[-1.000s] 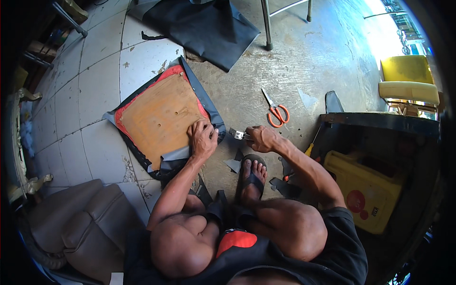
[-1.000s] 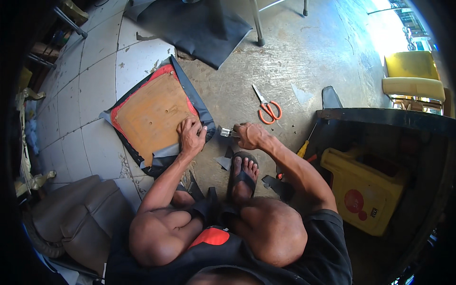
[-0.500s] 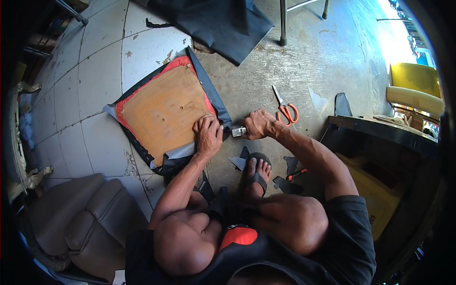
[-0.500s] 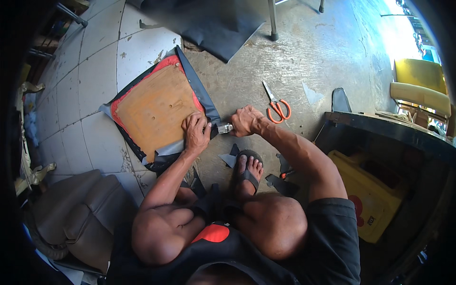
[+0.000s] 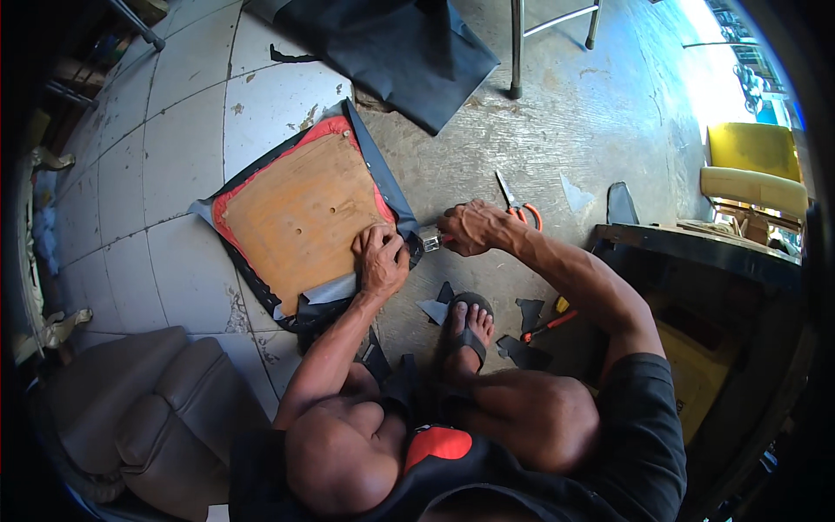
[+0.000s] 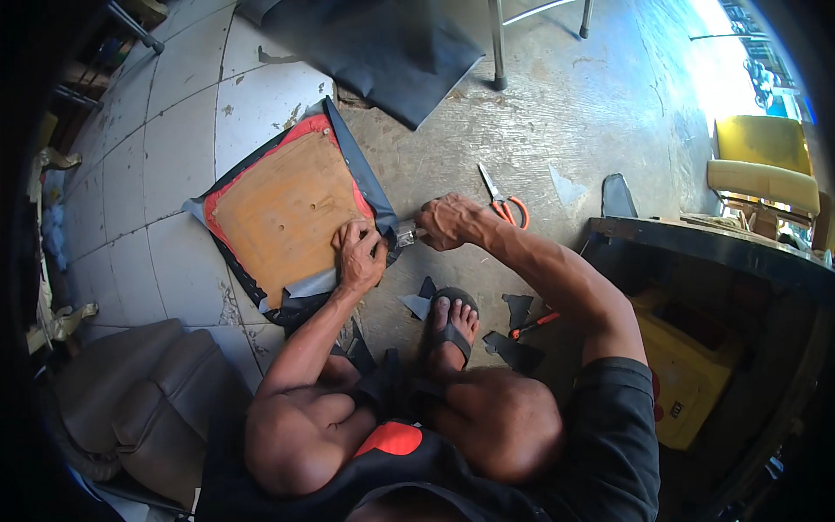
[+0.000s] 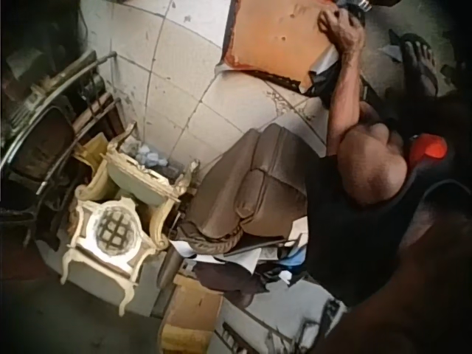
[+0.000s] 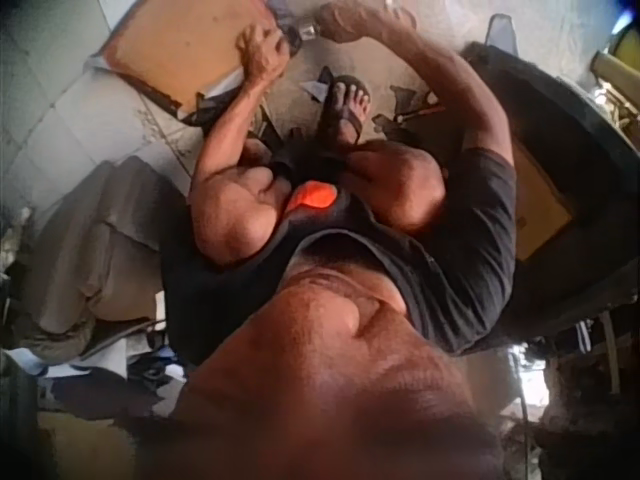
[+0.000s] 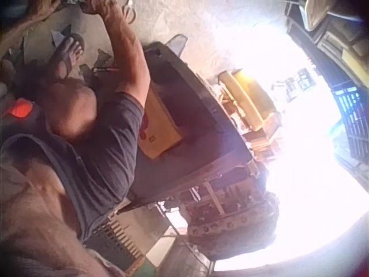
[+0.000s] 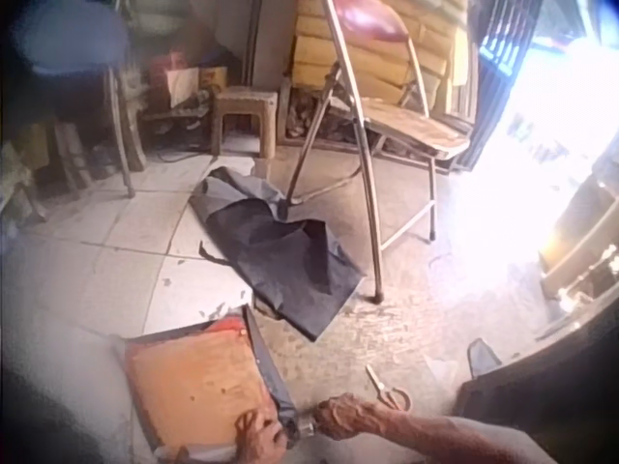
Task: The person covers a wooden chair seat with black fabric, using shears to trim the material and a staple gun to secure it to the underside. They then place the reupholstered seat onto a metal chair frame.
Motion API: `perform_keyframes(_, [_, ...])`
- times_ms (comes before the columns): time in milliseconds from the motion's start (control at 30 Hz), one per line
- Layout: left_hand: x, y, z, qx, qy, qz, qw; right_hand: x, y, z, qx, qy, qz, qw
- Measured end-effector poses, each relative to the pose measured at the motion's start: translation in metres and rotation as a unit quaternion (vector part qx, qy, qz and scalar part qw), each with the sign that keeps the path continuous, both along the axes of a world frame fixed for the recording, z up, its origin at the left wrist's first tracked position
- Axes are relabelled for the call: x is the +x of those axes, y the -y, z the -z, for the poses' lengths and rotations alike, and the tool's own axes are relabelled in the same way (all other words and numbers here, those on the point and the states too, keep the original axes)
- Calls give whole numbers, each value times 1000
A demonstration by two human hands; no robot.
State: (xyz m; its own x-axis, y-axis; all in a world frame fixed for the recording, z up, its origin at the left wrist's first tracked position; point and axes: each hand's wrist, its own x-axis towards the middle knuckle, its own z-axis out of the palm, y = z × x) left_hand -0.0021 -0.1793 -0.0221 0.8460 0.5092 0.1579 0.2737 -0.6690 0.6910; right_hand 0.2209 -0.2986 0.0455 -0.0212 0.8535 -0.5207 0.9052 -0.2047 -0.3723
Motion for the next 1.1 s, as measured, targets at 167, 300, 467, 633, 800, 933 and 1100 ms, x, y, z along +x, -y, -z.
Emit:
perform_keyframes(167, [0,0,-2,7,-29,18,999,8,-20,20,-35,43,-53,997])
perform_keyframes(300, [-4,-6,-3,24,-15,19,999,11,-36,0,-78,45,-75,993])
perform_keyframes(467, [-6,-3,-2,27,5,39,999,27,-29,-13,-43,-61,-42,996])
perform_keyframes(633, [2,-7,-8,24,1,61,998,29,-53,12,-51,22,-94,994])
perform_keyframes(800, [-9,-6,5,87,15,86,992,20,-49,23,-8,28,-82,996])
perform_keyframes(933, [-9,-7,5,100,14,106,989,35,-52,2,2,-5,-87,996])
perform_keyframes(1100, [-7,-3,3,87,16,104,991,32,-71,14,-15,61,-97,993])
